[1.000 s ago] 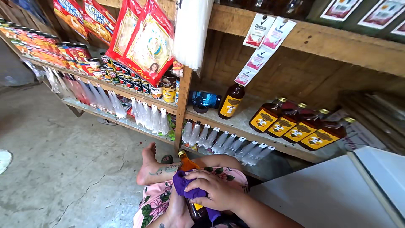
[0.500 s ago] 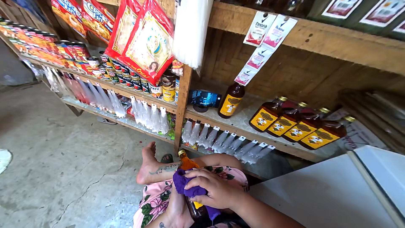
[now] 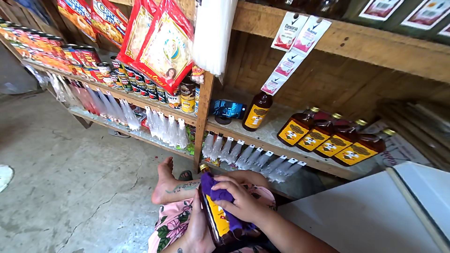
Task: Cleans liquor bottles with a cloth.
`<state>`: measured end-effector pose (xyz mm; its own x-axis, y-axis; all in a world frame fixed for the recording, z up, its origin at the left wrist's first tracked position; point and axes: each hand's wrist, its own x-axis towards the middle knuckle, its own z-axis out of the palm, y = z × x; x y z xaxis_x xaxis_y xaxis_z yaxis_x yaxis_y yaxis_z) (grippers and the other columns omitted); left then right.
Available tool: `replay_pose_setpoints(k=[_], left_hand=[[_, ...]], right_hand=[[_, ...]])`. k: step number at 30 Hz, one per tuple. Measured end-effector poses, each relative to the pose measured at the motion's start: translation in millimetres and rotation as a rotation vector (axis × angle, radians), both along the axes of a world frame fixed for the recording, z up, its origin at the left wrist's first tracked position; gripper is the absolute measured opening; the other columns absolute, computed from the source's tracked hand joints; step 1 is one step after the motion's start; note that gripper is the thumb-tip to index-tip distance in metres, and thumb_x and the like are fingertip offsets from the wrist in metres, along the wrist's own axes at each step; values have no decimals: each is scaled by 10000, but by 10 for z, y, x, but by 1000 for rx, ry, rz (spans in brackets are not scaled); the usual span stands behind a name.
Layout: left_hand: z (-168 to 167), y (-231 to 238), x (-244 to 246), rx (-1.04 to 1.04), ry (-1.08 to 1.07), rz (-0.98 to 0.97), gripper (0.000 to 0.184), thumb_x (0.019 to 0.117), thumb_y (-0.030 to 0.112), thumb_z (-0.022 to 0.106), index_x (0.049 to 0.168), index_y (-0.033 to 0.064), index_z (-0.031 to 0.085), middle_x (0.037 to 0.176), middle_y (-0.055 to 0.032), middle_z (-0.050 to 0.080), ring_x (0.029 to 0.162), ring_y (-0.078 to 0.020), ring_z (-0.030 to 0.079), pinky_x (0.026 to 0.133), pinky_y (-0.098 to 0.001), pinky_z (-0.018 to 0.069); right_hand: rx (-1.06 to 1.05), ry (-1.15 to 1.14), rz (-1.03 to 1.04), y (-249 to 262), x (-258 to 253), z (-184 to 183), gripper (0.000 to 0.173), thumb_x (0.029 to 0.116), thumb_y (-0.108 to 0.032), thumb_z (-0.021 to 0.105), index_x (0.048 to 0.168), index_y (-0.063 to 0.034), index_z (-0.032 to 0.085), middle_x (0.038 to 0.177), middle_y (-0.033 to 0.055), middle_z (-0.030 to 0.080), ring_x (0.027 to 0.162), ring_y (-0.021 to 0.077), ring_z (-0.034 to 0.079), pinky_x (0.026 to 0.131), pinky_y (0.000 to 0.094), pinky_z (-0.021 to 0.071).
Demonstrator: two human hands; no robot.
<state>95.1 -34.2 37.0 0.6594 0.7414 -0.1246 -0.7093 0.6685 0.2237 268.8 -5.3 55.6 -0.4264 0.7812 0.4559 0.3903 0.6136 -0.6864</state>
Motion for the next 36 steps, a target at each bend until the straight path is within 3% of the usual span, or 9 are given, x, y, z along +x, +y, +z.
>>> replay_pose_setpoints(k=[4, 8, 10, 12, 14, 17, 20, 23, 36], left_hand=[[83, -20, -23, 75, 42, -45, 845, 851, 858, 395, 1277, 170, 636, 1206, -111, 708, 1149, -257, 674, 977, -478, 556], [459, -117, -4, 91, 216, 13, 785, 969, 744, 130, 1103, 185, 665, 1030, -14, 743, 1002, -133, 714, 854, -357, 609], [365, -217, -26, 80, 253, 55, 602, 1071, 526, 163, 972, 189, 652, 897, 12, 737, 867, -88, 712, 771, -284, 605], [224, -268, -87, 92, 294, 45, 381, 1039, 248, 345, 820, 214, 655, 753, 51, 705, 713, -33, 679, 665, -209, 566], [208, -267, -97, 116, 329, 25, 409, 1032, 172, 269, 828, 217, 621, 770, 56, 709, 735, -30, 681, 689, -210, 567], [116, -204, -61, 146, 216, 24, 483, 1078, 435, 285, 944, 177, 672, 932, -11, 737, 913, -113, 711, 811, -304, 588], [33, -96, -59, 283, 115, -38, 712, 925, 782, 374, 1156, 189, 694, 1160, -29, 727, 1118, -155, 683, 952, -389, 571], [-159, -32, -81, 354, 19, -90, 777, 890, 794, 446, 1328, 180, 631, 1313, -65, 665, 1239, -208, 628, 1016, -442, 535], [-87, 3, -42, 315, -39, -84, 681, 925, 742, 470, 1298, 201, 652, 1277, -59, 689, 1209, -199, 652, 1001, -435, 543]], right_hand=[[4, 113, -126, 10, -3, -38, 402, 998, -275, 642, 1309, -25, 600, 1363, 195, 593, 1331, 199, 543, 1110, 343, 464], [256, -44, -33, -166, -60, 99, 240, 1013, -317, 626, 1196, -161, 639, 1302, 115, 644, 1344, 235, 546, 1138, 401, 456], [356, -153, 116, -247, -82, 160, 192, 1033, -341, 585, 1161, -222, 664, 1309, 61, 665, 1368, 251, 533, 1182, 447, 403], [419, -210, 209, -269, -101, 174, 191, 1041, -341, 564, 1161, -241, 674, 1320, 47, 669, 1371, 248, 532, 1192, 451, 374], [419, -195, 210, -247, -105, 171, 186, 1026, -338, 597, 1158, -238, 681, 1315, 38, 670, 1363, 220, 538, 1195, 422, 375], [399, -130, 120, -216, -98, 183, 214, 998, -352, 649, 1178, -237, 662, 1310, 28, 668, 1356, 190, 543, 1203, 431, 369], [376, -32, 21, -164, -79, 207, 267, 991, -360, 664, 1215, -222, 624, 1325, 42, 652, 1347, 200, 553, 1188, 456, 400], [373, 35, -10, -128, -61, 193, 291, 977, -324, 692, 1229, -203, 612, 1311, 61, 647, 1316, 211, 574, 1154, 444, 448], [371, 83, -105, -64, -7, 77, 315, 963, -340, 710, 1238, -215, 617, 1229, 34, 619, 1225, 144, 579, 1065, 319, 490]])
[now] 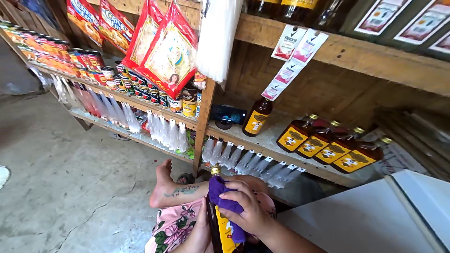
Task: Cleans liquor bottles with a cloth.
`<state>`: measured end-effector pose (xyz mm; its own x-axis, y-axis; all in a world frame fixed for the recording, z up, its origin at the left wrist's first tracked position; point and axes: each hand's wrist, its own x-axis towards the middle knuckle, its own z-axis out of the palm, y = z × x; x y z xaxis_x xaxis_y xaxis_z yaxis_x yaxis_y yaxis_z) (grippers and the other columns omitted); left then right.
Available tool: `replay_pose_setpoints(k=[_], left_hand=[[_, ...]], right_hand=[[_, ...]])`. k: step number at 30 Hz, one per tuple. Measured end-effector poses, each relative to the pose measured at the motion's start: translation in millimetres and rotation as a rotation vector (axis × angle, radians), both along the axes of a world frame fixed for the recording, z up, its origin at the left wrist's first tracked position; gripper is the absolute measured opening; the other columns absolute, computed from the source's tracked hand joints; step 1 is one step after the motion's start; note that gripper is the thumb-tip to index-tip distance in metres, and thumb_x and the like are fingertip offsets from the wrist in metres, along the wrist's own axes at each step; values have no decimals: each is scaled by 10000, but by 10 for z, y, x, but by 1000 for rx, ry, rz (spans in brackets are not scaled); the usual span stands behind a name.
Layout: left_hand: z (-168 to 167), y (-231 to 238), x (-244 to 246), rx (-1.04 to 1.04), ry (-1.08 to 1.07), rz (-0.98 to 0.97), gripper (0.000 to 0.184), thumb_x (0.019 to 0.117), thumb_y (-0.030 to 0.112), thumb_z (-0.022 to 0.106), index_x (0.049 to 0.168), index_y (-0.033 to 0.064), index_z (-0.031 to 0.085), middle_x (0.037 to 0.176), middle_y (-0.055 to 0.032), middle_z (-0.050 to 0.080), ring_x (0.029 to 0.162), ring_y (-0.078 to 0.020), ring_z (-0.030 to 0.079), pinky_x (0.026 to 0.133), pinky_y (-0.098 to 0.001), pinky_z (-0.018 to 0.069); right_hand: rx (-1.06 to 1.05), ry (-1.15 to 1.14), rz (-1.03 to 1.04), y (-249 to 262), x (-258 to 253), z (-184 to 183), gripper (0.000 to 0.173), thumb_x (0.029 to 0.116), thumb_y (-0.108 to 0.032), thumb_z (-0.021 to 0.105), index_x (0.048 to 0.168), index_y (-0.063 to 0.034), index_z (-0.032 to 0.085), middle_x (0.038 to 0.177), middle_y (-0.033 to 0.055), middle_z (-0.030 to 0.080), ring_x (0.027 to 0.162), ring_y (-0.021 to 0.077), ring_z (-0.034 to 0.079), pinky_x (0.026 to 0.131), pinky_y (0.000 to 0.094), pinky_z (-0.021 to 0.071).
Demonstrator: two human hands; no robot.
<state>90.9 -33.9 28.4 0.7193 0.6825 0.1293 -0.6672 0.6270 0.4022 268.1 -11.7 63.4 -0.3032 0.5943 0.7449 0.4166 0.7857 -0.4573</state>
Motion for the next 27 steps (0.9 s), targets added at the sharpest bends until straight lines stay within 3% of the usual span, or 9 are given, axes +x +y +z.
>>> replay_pose_setpoints(k=[4, 11, 15, 19, 24, 27], left_hand=[[421, -77, 33, -56, 152, 65, 725, 881, 807, 421, 1191, 210, 691, 1146, -24, 737, 1112, -155, 695, 952, -401, 579], [301, -50, 14, -17, 115, 38, 752, 886, 807, 420, 1238, 198, 686, 1204, -54, 722, 1155, -187, 681, 979, -428, 564], [438, -80, 12, -35, 169, 53, 757, 911, 800, 348, 1217, 188, 673, 1167, -43, 735, 1113, -176, 701, 943, -411, 589], [337, -66, -5, -30, 117, 27, 773, 865, 815, 436, 1252, 190, 676, 1206, -49, 723, 1146, -188, 686, 973, -418, 570], [198, -65, 7, -3, 59, 0, 805, 837, 810, 513, 1321, 182, 646, 1260, -81, 699, 1197, -219, 657, 1024, -449, 537], [419, -120, -6, -10, 181, 33, 784, 828, 824, 489, 1258, 188, 646, 1183, -32, 726, 1126, -176, 693, 961, -400, 580]], right_hand=[[-35, 34, -16, 9, -2, -1, 307, 960, -349, 712, 1223, -214, 630, 1201, 21, 623, 1196, 113, 582, 1050, 287, 487], [-111, 124, -17, 33, 14, -14, 332, 960, -331, 707, 1256, -204, 620, 1217, 16, 604, 1192, 79, 573, 1026, 239, 496], [-169, 189, -8, 50, 27, -18, 332, 965, -318, 701, 1267, -210, 613, 1230, 0, 611, 1217, 65, 564, 1034, 233, 488], [-244, 259, 10, 73, 40, -48, 335, 963, -296, 702, 1272, -199, 618, 1237, -17, 621, 1227, 47, 556, 1052, 238, 475], [-447, 404, 66, 56, 33, 21, 368, 976, -211, 661, 1302, -67, 572, 1276, -7, 636, 1169, 10, 596, 1022, 221, 502], [-563, 451, 56, 41, 32, 88, 425, 973, -204, 625, 1306, 43, 534, 1262, 49, 631, 1133, 11, 607, 994, 208, 507]])
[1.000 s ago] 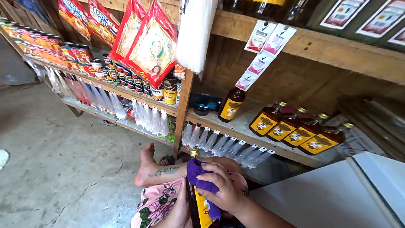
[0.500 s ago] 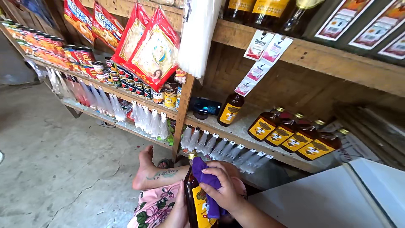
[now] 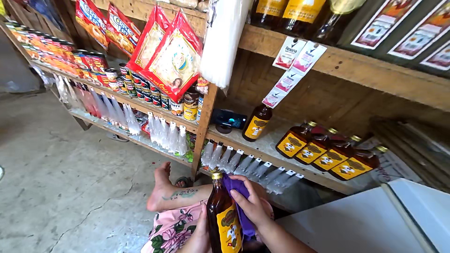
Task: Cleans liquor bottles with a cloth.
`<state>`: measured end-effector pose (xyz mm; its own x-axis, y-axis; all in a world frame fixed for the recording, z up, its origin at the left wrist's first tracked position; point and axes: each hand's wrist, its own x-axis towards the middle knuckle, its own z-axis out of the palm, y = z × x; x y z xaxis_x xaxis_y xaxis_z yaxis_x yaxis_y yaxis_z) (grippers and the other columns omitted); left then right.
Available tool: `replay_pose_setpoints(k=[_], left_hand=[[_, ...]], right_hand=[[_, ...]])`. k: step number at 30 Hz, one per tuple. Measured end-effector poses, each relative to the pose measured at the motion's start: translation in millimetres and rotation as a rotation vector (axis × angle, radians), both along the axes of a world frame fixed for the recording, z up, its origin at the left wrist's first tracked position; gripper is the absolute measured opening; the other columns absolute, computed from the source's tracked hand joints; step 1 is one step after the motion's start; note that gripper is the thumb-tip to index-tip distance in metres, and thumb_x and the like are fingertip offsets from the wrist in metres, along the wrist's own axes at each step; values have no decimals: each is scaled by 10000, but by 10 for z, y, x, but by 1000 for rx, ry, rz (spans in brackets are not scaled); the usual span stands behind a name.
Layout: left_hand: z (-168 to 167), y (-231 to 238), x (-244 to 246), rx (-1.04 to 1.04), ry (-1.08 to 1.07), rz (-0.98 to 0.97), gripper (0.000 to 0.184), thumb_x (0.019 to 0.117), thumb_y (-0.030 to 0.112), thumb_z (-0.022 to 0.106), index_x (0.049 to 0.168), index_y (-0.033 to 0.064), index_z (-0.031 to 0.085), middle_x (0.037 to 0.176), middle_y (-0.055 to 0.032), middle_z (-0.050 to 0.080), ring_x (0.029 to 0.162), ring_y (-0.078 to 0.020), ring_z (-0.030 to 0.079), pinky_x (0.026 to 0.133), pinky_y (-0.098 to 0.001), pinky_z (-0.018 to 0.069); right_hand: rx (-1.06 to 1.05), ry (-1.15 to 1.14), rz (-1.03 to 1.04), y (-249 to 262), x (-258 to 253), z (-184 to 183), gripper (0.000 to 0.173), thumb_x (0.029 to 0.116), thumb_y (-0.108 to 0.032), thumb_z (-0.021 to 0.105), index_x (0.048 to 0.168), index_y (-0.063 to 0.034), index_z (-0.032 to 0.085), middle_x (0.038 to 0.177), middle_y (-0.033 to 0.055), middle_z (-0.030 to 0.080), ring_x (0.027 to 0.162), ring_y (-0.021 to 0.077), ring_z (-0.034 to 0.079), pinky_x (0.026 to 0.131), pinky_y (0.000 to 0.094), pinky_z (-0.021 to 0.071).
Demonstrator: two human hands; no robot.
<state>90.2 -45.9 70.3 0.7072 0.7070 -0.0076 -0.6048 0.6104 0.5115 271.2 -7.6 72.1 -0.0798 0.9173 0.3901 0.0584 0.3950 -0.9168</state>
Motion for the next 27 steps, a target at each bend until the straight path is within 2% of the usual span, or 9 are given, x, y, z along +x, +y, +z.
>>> replay_pose_setpoints(k=[3, 7, 9, 15, 27], left_hand=[[-292, 43, 13, 38, -123, -27, 797, 844, 802, 519, 1354, 198, 625, 1284, -80, 688, 1225, -223, 639, 1053, -456, 515], [-324, 41, 25, 48, -127, -1, 788, 848, 800, 512, 1345, 201, 634, 1273, -79, 694, 1215, -218, 646, 1045, -457, 521], [-319, 34, 16, 44, -108, 14, 784, 845, 794, 524, 1341, 198, 637, 1267, -76, 699, 1211, -214, 649, 1045, -452, 523], [-365, 4, 11, 77, -67, 35, 764, 864, 777, 522, 1357, 202, 623, 1275, -62, 697, 1211, -204, 649, 1044, -439, 525], [-295, 0, -11, 148, -9, 28, 744, 870, 773, 514, 1349, 214, 620, 1274, -40, 699, 1208, -183, 649, 1043, -423, 525]], right_hand=[[-45, 22, 41, -30, -3, 10, 502, 968, -219, 644, 1363, 51, 493, 1333, 75, 605, 1193, 44, 591, 1032, 229, 496], [-33, 37, 104, -35, 4, 3, 624, 937, -242, 704, 1421, 55, 446, 1398, 76, 572, 1238, 49, 569, 1059, 240, 482], [-26, 53, 128, -24, 21, 0, 615, 915, -204, 726, 1411, 49, 463, 1377, 63, 587, 1220, 49, 580, 1050, 239, 490], [17, 98, 96, -43, 25, -16, 534, 890, -219, 758, 1342, -32, 544, 1281, -10, 643, 1149, 26, 612, 1003, 224, 516], [64, 108, 10, -68, 38, 1, 414, 931, -308, 721, 1281, -110, 624, 1211, -45, 685, 1099, 21, 638, 977, 218, 529]])
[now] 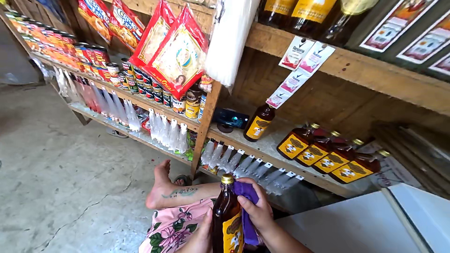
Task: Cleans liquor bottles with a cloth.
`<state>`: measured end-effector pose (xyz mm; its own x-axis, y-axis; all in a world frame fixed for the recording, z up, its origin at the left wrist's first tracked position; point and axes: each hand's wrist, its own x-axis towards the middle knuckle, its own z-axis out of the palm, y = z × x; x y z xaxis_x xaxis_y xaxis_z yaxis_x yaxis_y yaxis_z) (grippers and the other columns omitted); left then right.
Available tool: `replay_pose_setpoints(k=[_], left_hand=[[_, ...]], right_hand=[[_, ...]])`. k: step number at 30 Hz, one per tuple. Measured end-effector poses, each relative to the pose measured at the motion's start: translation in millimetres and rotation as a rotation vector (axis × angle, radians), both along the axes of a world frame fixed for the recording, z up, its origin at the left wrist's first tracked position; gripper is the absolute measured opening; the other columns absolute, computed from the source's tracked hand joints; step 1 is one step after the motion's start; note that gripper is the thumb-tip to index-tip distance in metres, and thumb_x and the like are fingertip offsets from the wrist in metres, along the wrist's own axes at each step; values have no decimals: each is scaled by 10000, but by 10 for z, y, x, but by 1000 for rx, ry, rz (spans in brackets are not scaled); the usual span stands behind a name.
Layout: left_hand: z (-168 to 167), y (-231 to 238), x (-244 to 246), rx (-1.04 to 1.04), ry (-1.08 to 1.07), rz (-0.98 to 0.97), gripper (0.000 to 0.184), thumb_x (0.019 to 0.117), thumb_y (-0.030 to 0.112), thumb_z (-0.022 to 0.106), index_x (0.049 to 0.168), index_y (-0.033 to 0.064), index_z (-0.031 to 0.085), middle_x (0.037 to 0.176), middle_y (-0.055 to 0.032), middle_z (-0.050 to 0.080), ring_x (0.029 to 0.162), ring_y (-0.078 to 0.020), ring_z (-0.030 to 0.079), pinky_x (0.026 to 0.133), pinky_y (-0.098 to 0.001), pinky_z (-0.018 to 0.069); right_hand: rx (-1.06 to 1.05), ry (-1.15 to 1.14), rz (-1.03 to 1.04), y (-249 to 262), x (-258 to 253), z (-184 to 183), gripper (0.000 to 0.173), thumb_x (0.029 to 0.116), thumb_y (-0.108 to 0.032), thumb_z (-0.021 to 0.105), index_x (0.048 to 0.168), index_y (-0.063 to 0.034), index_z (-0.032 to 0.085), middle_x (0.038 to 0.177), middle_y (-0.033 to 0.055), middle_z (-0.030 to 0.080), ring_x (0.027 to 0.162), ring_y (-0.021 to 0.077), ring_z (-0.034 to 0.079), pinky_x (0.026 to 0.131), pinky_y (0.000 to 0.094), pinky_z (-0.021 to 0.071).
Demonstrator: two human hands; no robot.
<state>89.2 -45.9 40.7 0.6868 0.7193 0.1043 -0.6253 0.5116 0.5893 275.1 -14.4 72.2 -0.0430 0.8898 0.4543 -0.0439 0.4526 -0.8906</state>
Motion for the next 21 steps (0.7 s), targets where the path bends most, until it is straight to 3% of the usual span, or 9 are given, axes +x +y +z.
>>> replay_pose_setpoints(k=[7, 21], left_hand=[[-70, 5, 1, 15, -43, -35, 707, 901, 726, 531, 1370, 203, 615, 1284, -54, 697, 1223, -195, 644, 1065, -426, 513], [-47, -18, -23, 17, 89, -10, 756, 878, 751, 536, 1362, 172, 585, 1241, -44, 710, 1185, -183, 662, 1041, -413, 531]], right_hand=[[-16, 44, -22, -35, 11, 18, 410, 925, -339, 727, 1276, -150, 631, 1188, -66, 693, 1085, 13, 641, 963, 211, 533], [-52, 51, -44, -27, 20, 2, 412, 924, -289, 721, 1278, -108, 614, 1154, -28, 706, 1062, 51, 664, 948, 245, 555]])
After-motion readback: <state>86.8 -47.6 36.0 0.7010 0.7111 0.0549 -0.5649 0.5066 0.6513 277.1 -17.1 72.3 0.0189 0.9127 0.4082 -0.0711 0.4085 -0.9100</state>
